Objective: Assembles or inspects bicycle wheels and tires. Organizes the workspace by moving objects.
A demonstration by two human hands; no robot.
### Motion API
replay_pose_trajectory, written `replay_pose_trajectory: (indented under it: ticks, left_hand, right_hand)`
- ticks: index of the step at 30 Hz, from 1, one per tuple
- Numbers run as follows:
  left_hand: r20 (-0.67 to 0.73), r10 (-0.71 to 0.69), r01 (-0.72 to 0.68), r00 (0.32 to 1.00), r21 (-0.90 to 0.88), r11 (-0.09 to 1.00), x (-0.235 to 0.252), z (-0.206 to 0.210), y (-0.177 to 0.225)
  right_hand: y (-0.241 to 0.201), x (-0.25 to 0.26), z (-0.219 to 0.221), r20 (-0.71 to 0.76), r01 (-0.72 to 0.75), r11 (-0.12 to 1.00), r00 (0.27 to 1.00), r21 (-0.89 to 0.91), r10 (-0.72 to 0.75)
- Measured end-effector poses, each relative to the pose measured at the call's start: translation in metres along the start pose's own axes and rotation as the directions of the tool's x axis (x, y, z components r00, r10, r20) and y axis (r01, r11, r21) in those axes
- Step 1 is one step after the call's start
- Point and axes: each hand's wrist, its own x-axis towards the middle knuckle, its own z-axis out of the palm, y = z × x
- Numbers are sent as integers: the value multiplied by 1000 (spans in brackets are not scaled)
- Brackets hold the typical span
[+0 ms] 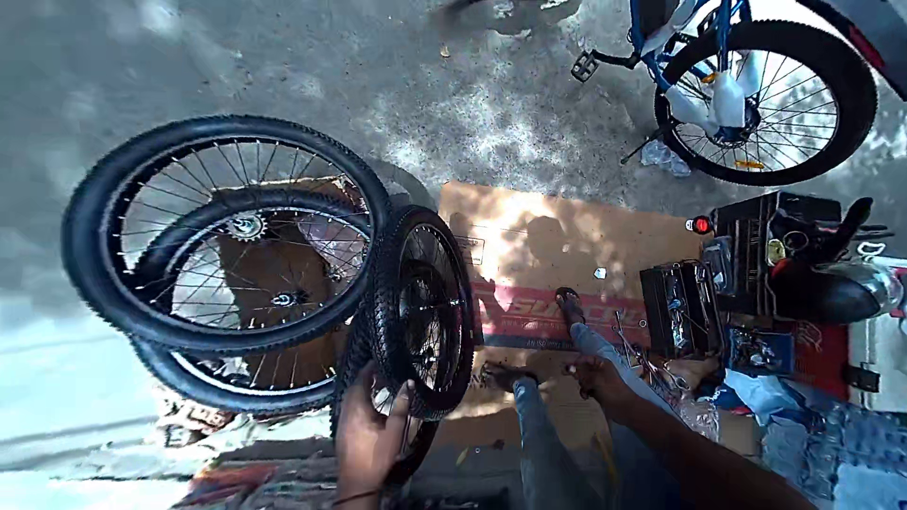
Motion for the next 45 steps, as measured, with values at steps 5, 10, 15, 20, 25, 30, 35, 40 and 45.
replay_pose_trajectory:
  ticks: [5,10,15,20,25,30,35,40,45]
  left_hand:
    - [61,-32,27,998,74,997,101,-18,0]
    - [1,-123,119,992,263,958,162,37,-4]
    - [-236,-118,161,965,173,972,174,58,-17]
    - [-268,-154,213,951,207,955,173,65,-4]
    - [-295,-118,216,948,325,921,170,72,8]
    - [-303,-133,243,944,362,900,168,70,2]
    - [-293,-94,201,951,360,911,160,69,-8]
    - [-281,-46,150,959,363,920,155,70,-16]
    - [-257,-64,152,964,337,929,166,62,-21]
  right_hand:
    - [91,11,63,74,-136,965,990,226,122]
    - [129,17,82,287,-353,904,916,240,282]
    - [117,55,44,316,-362,884,910,295,267]
    - [100,101,-2,204,-290,877,953,383,225]
    - [84,139,18,182,-150,950,978,273,102]
    - [76,176,92,309,-50,991,951,125,9]
    - [83,203,189,430,-66,991,903,116,10]
    - [89,223,249,468,25,995,883,-96,23]
    - [86,242,257,580,62,994,815,-86,-1]
